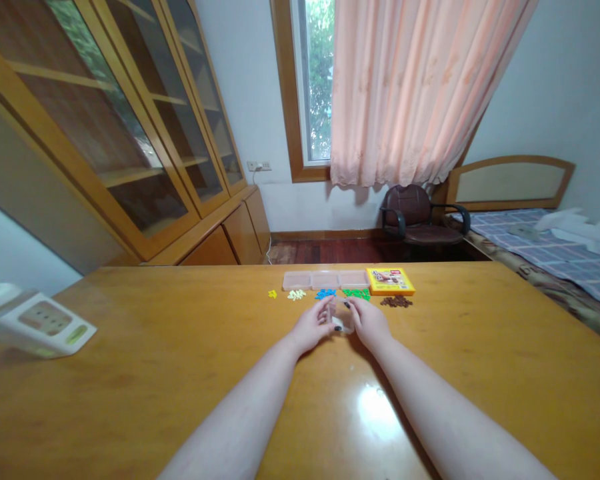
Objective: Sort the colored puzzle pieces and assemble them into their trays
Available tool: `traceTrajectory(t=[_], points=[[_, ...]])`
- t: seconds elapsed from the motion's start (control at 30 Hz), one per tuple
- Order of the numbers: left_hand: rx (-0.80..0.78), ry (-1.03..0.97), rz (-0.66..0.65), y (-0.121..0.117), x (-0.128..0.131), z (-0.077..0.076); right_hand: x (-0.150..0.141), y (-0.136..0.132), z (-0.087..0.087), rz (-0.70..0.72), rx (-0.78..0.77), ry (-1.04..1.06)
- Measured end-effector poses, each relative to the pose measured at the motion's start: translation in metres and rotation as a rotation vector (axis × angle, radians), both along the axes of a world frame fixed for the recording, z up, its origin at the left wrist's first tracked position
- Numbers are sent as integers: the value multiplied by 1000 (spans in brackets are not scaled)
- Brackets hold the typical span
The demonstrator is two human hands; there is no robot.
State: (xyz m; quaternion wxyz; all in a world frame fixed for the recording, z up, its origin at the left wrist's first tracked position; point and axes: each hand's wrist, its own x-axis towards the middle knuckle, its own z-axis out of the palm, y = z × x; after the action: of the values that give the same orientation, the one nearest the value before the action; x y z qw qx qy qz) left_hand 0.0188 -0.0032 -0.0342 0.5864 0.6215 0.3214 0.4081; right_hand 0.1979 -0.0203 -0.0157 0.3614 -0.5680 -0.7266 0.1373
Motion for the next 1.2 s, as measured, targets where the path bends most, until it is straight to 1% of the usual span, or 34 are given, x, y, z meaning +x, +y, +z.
traceTrajectory(t=[0.1,0.23,0.33,0.4,0.47,0.57,0.67,0.73,0.8,0.87,1.0,1.07,1.13,1.2], points=[[107,123,-18,-2,-5,2,5,6,0,-34,-14,273],[291,356,-30,-5,-9,11,7,14,-3,-104,-125,603],[432,511,-59,-9,-7,18,7,18,-8,-118,-206,719],[467,557,-56,-10,-7,21,7,19,-10,-93,-200,740],[472,576,5,-9,-7,22,6,19,-11,-64,-147,736],[454,620,162,-4,-11,20,5,18,-11,-64,-93,667],[420,708,291,1,-15,15,5,15,-11,-120,-106,533],[423,769,338,3,-16,13,5,14,-10,-113,-124,436],[439,819,344,4,-17,13,4,13,-10,-58,-151,351],[440,856,322,3,-17,14,2,12,-10,-9,-165,271],[410,940,313,0,-17,16,-1,11,-11,63,-132,128],[417,964,318,-2,-16,16,-1,12,-11,81,-125,96],[446,947,327,-3,-16,18,0,12,-11,74,-132,92],[460,909,374,-2,-20,23,0,12,-11,60,-129,98]])
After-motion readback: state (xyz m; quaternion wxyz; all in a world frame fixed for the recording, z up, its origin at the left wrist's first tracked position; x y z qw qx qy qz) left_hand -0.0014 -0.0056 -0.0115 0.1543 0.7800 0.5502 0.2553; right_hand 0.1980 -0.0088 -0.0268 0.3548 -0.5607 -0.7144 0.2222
